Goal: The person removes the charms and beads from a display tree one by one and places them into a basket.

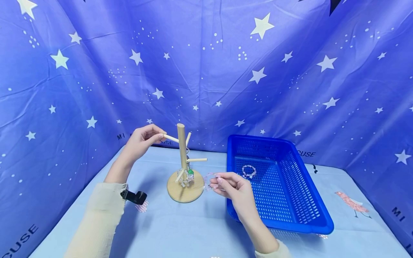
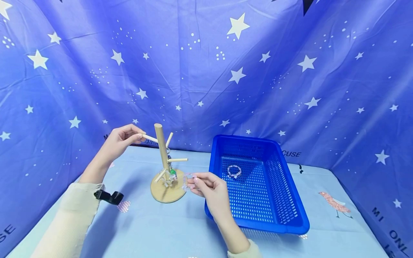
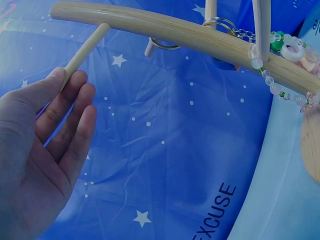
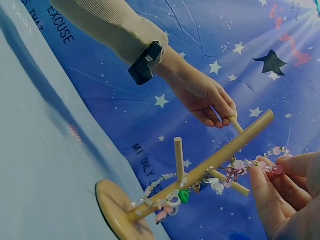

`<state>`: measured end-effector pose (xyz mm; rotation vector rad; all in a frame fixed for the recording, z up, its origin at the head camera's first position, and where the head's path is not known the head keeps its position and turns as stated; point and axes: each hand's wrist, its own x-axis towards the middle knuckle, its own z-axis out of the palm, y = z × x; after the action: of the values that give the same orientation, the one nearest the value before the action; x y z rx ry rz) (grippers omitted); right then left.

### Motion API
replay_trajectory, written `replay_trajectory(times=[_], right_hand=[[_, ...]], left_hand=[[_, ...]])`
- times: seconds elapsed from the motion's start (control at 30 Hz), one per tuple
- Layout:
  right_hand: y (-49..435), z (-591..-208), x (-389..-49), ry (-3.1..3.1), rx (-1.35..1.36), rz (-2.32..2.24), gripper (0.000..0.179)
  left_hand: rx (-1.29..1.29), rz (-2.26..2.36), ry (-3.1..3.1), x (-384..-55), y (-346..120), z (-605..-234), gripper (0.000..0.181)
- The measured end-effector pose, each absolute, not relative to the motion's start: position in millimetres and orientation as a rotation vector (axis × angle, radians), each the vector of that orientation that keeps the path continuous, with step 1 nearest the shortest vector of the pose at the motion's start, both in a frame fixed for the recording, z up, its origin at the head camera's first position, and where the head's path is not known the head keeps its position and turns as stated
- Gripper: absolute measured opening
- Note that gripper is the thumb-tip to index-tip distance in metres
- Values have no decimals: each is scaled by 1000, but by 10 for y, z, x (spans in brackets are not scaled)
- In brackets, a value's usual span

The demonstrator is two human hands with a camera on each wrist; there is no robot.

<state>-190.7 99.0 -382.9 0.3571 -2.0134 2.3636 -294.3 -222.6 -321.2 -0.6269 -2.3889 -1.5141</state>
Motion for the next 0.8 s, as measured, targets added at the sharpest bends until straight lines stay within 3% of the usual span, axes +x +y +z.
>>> replay_trajectory(times=[0.8], right_hand=[[1298,-3656,-1959,-1953,312,2259,32]], left_hand=[[-611,-1528,-2392,-2927,-2223,-3217,21]])
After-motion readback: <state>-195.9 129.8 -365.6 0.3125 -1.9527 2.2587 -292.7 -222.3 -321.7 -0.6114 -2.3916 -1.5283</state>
